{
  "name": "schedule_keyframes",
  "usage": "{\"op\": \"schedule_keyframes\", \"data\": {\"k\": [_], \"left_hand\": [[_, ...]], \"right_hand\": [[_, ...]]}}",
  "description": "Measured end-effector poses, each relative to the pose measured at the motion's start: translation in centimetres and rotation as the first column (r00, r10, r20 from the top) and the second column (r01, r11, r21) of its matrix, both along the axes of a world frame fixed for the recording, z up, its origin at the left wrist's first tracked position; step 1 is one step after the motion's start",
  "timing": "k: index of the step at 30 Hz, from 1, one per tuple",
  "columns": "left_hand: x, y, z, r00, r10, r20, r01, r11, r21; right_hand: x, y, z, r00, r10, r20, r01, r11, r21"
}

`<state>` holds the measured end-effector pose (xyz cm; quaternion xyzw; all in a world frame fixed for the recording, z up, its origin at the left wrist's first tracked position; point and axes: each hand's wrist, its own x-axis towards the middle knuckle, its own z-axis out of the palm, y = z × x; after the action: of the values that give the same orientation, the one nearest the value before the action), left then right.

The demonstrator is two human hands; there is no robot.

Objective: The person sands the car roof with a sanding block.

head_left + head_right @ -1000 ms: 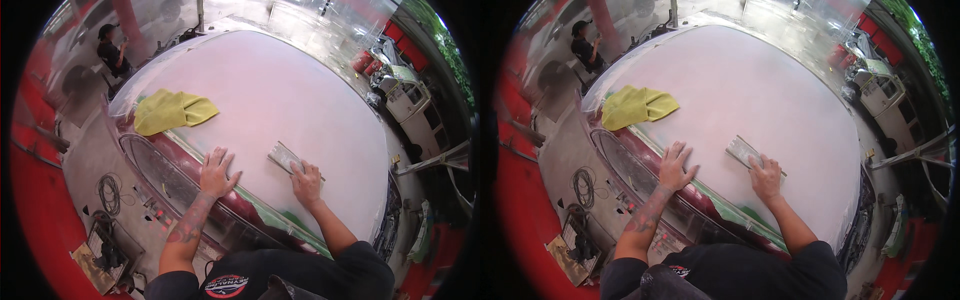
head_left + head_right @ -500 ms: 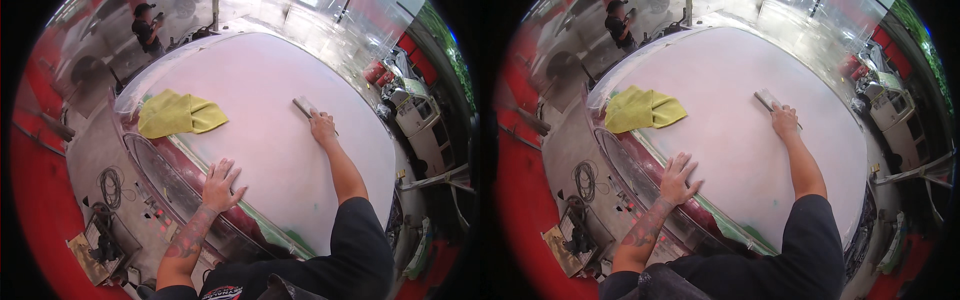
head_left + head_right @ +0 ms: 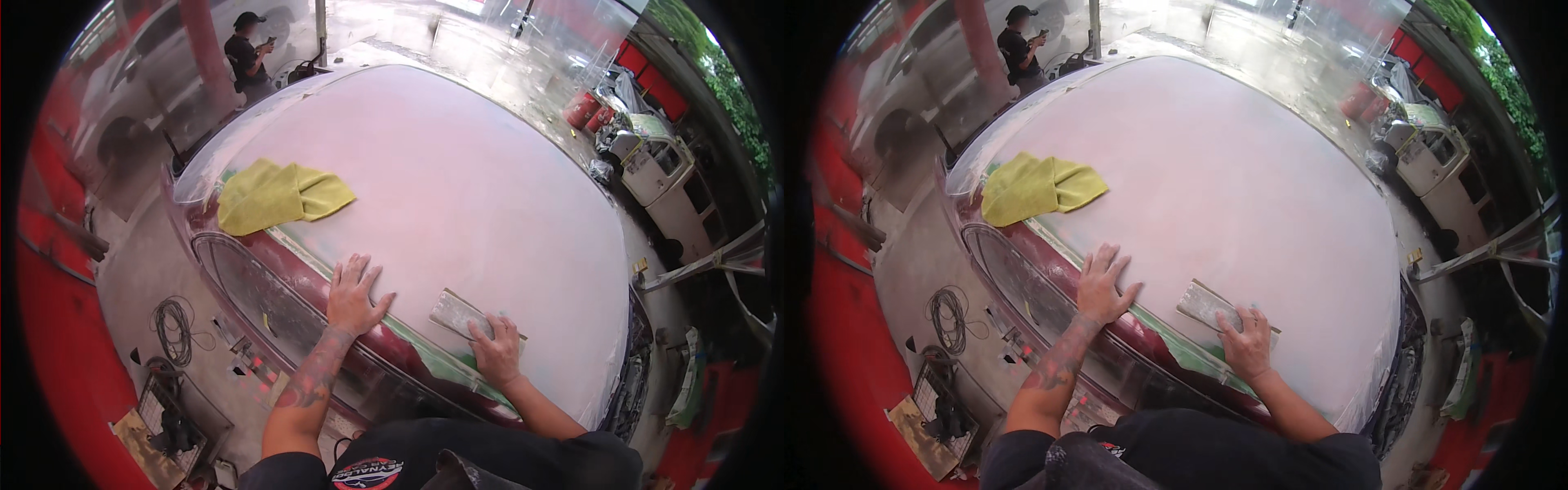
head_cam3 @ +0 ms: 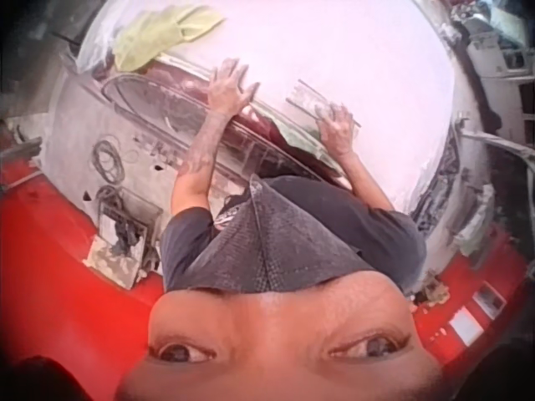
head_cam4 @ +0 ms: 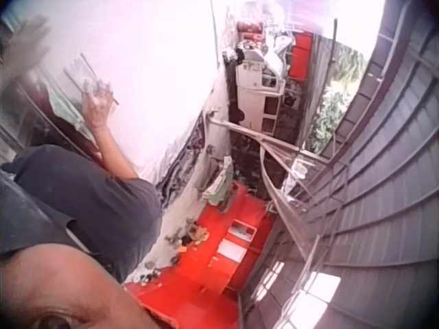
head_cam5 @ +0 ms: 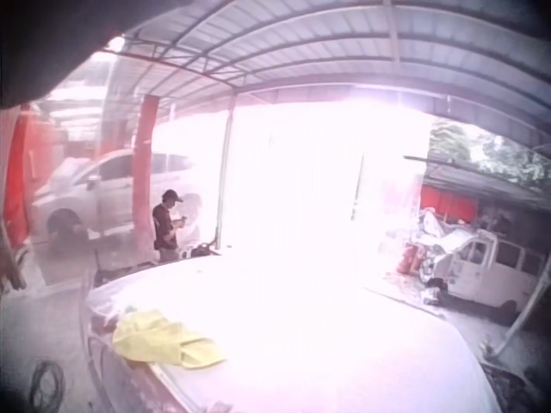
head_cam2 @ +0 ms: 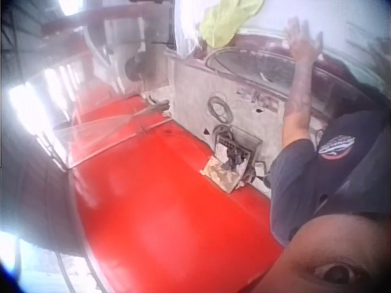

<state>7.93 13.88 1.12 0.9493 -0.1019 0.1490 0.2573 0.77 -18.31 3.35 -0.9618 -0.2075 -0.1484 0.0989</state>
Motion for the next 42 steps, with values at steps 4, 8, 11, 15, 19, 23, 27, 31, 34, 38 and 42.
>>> {"op": "schedule_keyframes", "data": {"k": [4,8,11,15,19,23,27,31,34,38,42], "left_hand": [[-0.7,0.6,0.2,1.0,0.012,0.009,-0.012,1.0,0.002],[-0.9,0.3,0.2,1.0,-0.013,-0.009,0.013,1.0,0.006],[-1.1,0.4,0.1,1.0,-0.021,0.006,0.021,1.0,0.01],[-0.9,0.0,-0.5,0.998,-0.039,0.045,0.04,0.999,-0.006],[-0.5,0.5,-0.3,0.998,-0.015,0.064,0.016,1.0,-0.018],[-0.1,0.8,-0.2,0.998,-0.01,0.069,0.01,1.0,-0.007],[0.1,-0.1,-0.3,1.0,-0.004,0.027,0.004,1.0,0.015],[-0.5,0.2,-0.2,1.0,-0.008,0.005,0.008,1.0,0.009],[-1.0,0.3,0.0,1.0,-0.01,-0.009,0.01,1.0,0.007],[-0.8,-0.3,0.1,0.999,-0.038,0.004,0.038,0.999,0.003],[-0.6,0.1,0.1,0.999,-0.042,0.027,0.042,0.999,-0.002]], "right_hand": [[6.9,0.0,0.0,1.0,0.029,0.008,-0.029,1.0,-0.003],[21.8,-1.6,-1.2,0.992,-0.126,0.01,0.126,0.989,-0.071],[31.6,-1.7,-0.7,0.946,-0.321,-0.046,0.307,0.933,-0.187],[33.6,-1.2,-1.2,0.898,-0.43,-0.096,0.406,0.892,-0.197],[23.6,0.2,-2.7,0.971,-0.239,0.004,0.238,0.965,-0.106],[8.5,1.2,-1.1,0.997,-0.052,0.052,0.051,0.999,0.014],[0.4,0.2,-0.3,1.0,0.009,0.011,-0.009,1.0,-0.01],[6.9,-0.8,-0.3,0.993,0.111,0.035,-0.11,0.994,-0.028],[18.1,-0.8,-0.8,0.999,0.038,0.037,-0.036,0.999,-0.034],[33.0,-1.6,-0.6,0.971,-0.238,-0.026,0.232,0.963,-0.14],[34.4,0.5,-0.4,0.938,-0.33,-0.11,0.316,0.94,-0.126]]}}
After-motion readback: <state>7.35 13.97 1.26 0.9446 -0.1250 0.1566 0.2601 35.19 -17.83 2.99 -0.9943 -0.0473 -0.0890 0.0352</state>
